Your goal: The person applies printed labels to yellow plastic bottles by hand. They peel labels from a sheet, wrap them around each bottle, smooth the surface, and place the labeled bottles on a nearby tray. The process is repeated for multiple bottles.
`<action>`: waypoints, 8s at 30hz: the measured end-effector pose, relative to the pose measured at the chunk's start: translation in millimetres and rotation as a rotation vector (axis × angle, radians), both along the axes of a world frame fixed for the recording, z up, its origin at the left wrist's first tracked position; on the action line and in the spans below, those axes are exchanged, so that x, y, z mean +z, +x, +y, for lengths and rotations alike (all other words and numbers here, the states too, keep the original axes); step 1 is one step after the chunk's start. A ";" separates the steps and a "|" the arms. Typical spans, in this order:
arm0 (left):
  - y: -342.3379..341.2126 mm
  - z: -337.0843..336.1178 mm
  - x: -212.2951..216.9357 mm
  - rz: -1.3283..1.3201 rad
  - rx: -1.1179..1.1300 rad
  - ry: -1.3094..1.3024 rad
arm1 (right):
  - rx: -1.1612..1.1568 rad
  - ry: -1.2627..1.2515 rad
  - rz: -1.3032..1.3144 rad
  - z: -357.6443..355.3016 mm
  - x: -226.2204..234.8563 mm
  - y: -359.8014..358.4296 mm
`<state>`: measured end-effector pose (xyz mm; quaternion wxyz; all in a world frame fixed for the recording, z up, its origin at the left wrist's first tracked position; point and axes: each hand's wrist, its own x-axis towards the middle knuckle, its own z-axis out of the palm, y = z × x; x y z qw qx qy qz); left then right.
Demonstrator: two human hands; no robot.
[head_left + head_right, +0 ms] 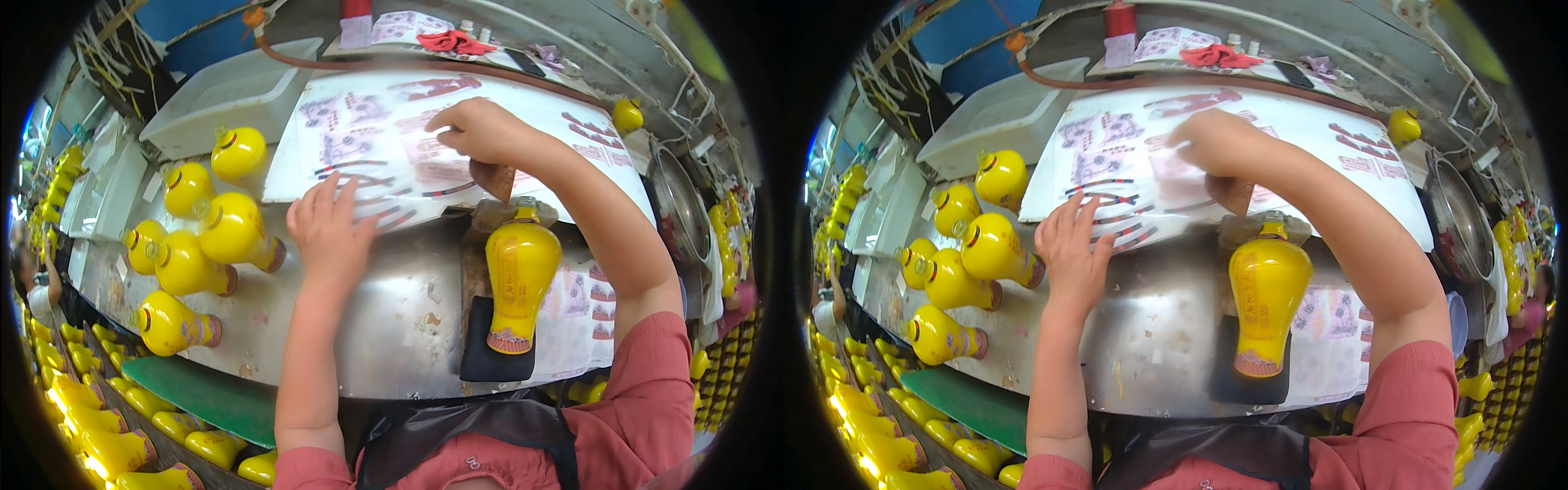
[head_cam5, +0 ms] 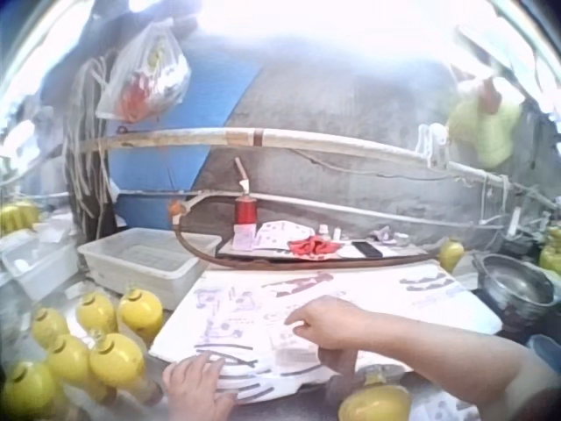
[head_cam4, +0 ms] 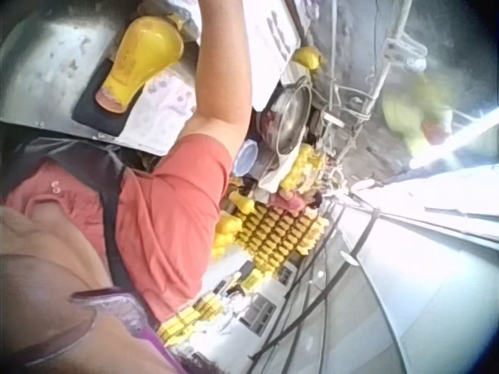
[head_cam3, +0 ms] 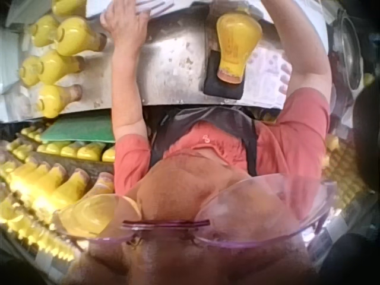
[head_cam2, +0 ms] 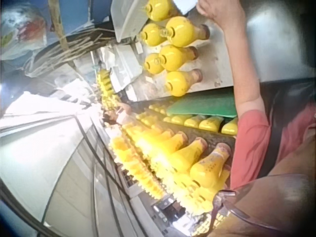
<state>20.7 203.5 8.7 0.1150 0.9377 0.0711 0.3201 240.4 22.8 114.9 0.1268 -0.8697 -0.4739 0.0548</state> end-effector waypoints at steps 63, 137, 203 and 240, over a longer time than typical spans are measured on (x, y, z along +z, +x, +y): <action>265.5 -46.6 47.1 0.692 -0.279 0.106 | -0.267 -0.459 -0.205 -21.7 -30.7 173.7; 277.6 46.3 35.6 0.421 -0.215 -0.277 | -0.017 -0.125 -0.176 -14.2 -31.2 155.3; 294.3 42.5 39.1 0.698 -0.086 -0.181 | -0.097 0.001 -0.176 84.7 -80.7 171.7; 296.9 20.4 54.6 0.196 -0.089 -0.350 | -0.054 0.465 0.054 38.3 -63.6 178.6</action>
